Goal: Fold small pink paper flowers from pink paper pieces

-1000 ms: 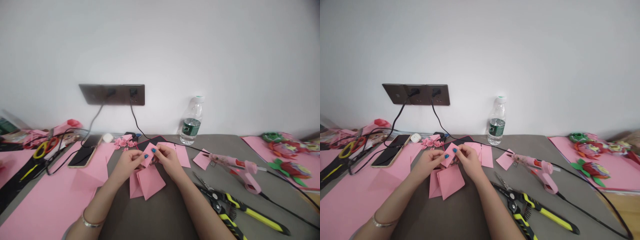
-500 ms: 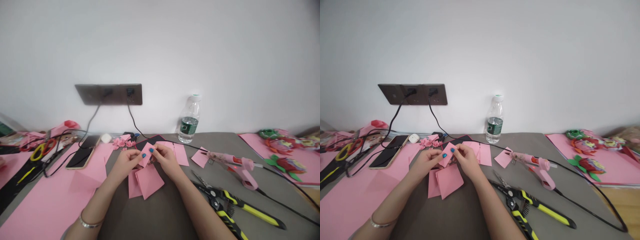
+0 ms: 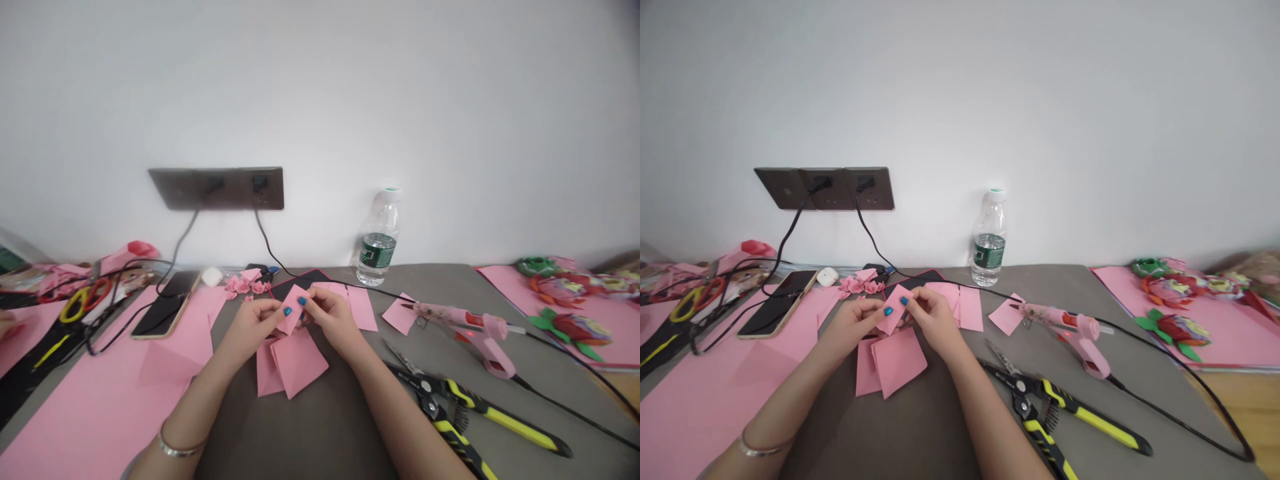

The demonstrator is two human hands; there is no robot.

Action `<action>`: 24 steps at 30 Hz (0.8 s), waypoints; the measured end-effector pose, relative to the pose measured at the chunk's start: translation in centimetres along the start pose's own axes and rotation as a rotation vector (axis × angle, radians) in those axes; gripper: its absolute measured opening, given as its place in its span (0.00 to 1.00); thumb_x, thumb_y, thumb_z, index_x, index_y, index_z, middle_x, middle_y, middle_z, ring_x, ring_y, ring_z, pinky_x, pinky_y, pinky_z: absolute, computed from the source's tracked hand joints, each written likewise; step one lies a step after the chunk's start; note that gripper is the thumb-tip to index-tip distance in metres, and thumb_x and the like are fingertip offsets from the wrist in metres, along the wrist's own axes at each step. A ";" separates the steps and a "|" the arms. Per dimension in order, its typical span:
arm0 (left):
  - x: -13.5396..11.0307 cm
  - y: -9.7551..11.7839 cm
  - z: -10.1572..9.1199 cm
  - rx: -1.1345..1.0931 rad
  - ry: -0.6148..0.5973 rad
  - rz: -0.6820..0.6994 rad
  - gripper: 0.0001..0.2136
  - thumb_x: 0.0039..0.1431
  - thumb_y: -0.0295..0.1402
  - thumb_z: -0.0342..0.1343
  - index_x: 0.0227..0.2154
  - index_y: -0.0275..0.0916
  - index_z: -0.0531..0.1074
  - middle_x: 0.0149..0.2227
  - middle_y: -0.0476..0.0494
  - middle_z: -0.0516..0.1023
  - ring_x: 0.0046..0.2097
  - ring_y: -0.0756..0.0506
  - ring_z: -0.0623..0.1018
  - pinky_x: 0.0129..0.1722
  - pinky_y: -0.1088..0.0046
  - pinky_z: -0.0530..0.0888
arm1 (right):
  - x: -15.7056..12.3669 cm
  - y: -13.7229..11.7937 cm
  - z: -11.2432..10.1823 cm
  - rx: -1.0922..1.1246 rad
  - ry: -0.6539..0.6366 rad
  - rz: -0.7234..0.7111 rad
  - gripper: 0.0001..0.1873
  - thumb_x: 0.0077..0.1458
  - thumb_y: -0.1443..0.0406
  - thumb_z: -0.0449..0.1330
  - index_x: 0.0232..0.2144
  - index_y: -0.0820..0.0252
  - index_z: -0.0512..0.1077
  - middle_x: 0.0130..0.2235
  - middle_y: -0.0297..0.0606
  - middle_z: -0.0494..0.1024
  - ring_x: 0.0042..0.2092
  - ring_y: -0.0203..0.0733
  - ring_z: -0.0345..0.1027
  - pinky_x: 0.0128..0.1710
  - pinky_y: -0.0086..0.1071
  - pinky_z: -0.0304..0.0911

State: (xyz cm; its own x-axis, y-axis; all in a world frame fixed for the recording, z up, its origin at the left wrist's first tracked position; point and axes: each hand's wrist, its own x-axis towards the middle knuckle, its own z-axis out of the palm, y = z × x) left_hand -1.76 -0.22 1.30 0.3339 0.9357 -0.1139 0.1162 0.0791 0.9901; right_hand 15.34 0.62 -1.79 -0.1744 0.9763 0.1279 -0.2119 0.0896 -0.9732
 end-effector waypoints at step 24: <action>-0.4 0.0 0.3 0.299 0.119 0.223 0.16 0.60 0.41 0.51 0.21 0.39 0.68 0.19 0.51 0.69 0.23 0.49 0.69 0.23 0.76 0.65 | -0.4 -0.8 0.4 -0.089 -0.131 -0.030 0.21 0.54 0.48 0.62 0.23 0.58 0.67 0.23 0.30 0.67 0.25 0.35 0.62 0.26 0.29 0.58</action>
State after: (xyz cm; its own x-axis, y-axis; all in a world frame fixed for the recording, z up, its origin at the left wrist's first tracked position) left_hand -1.62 -0.66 1.32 0.2727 0.9534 0.1288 0.3263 -0.2176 0.9199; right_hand 15.20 0.10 -1.03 -0.2946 0.9393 0.1756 -0.1342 0.1413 -0.9808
